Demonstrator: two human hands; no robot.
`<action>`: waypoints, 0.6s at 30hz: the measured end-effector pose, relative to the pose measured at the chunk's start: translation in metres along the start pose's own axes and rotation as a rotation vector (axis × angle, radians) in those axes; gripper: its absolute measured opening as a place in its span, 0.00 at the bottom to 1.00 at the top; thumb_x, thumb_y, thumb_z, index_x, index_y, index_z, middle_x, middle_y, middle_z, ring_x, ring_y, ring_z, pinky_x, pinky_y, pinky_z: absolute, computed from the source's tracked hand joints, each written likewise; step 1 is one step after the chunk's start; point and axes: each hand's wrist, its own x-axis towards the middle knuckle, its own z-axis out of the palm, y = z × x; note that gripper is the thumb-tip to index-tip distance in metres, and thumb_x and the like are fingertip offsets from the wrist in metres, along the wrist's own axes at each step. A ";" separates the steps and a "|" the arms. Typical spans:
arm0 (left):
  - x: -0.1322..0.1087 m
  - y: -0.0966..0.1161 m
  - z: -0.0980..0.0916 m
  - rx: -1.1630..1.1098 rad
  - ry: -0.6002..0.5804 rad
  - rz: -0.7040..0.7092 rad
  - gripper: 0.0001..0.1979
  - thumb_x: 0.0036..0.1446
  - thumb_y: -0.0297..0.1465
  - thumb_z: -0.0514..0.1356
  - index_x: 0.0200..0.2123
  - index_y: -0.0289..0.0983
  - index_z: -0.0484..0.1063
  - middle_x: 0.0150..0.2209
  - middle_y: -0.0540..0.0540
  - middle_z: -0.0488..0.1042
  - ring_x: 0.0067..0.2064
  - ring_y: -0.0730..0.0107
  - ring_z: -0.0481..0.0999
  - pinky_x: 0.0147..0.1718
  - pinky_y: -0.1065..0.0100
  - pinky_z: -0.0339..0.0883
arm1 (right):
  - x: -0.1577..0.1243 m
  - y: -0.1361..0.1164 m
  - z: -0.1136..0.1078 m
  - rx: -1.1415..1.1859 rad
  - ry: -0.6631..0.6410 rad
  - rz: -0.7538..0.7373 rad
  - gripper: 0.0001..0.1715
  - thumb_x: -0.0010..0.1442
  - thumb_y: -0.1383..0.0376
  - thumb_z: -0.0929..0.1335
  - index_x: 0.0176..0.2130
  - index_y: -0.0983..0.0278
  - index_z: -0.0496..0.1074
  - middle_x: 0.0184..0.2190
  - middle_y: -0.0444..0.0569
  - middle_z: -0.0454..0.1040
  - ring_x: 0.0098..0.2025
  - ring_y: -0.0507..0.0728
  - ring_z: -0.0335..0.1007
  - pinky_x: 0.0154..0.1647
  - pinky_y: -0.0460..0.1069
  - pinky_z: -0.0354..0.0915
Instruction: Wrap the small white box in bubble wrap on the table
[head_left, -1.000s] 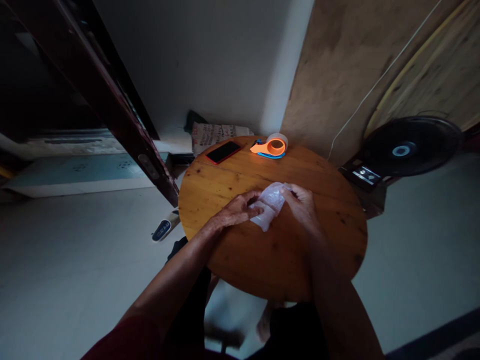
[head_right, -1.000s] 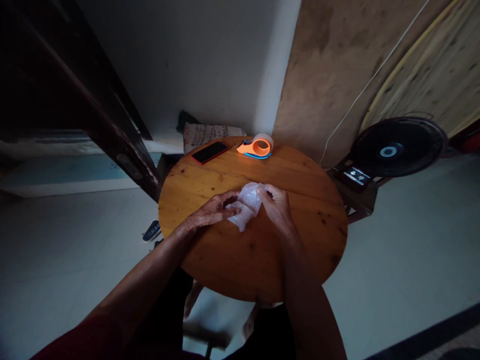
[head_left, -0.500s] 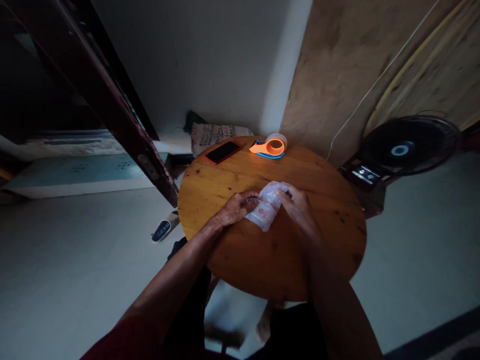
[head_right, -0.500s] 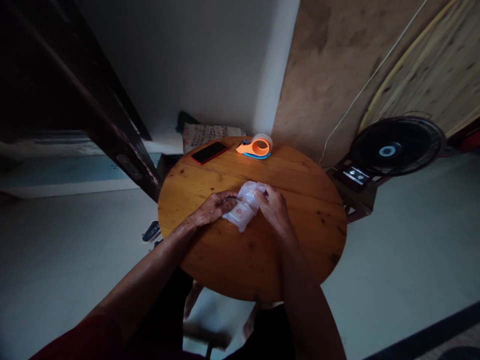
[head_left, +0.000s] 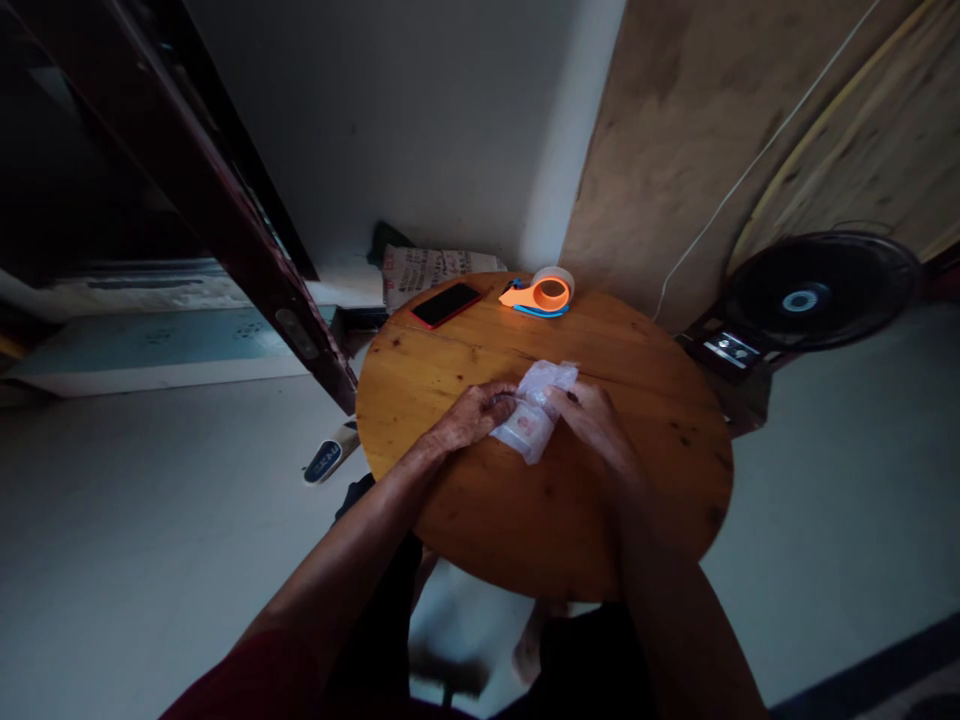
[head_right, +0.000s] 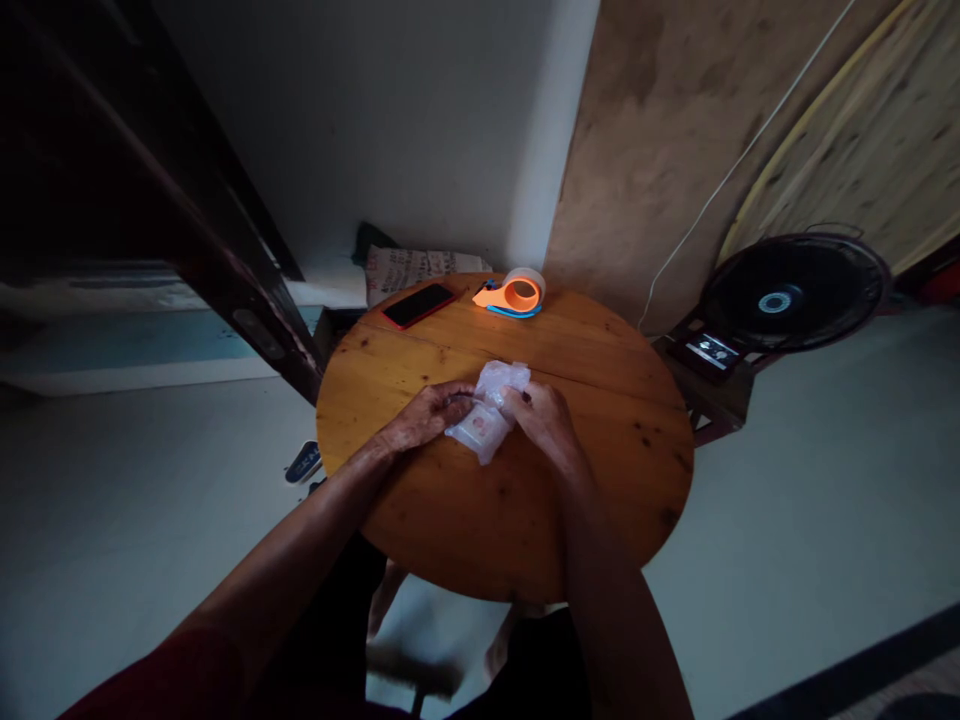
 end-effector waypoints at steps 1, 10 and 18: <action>0.000 -0.001 0.000 -0.002 0.005 -0.012 0.16 0.60 0.37 0.56 0.47 0.35 0.72 0.36 0.46 0.75 0.31 0.73 0.70 0.30 0.74 0.64 | 0.000 0.001 -0.002 0.007 0.018 0.002 0.23 0.59 0.51 0.61 0.24 0.65 0.70 0.22 0.47 0.72 0.26 0.54 0.66 0.26 0.46 0.56; 0.003 -0.005 0.002 0.044 0.058 -0.009 0.15 0.59 0.34 0.56 0.46 0.33 0.73 0.33 0.46 0.75 0.29 0.75 0.69 0.26 0.76 0.61 | -0.007 0.003 -0.016 0.212 -0.321 0.178 0.28 0.60 0.49 0.61 0.22 0.65 0.71 0.18 0.48 0.72 0.20 0.52 0.67 0.22 0.46 0.59; 0.002 -0.003 0.001 0.062 0.070 -0.013 0.14 0.59 0.33 0.55 0.45 0.33 0.74 0.32 0.47 0.74 0.30 0.74 0.69 0.27 0.75 0.62 | -0.015 -0.012 -0.027 0.464 -0.417 0.010 0.25 0.61 0.49 0.62 0.27 0.65 0.73 0.24 0.48 0.74 0.25 0.52 0.69 0.29 0.47 0.64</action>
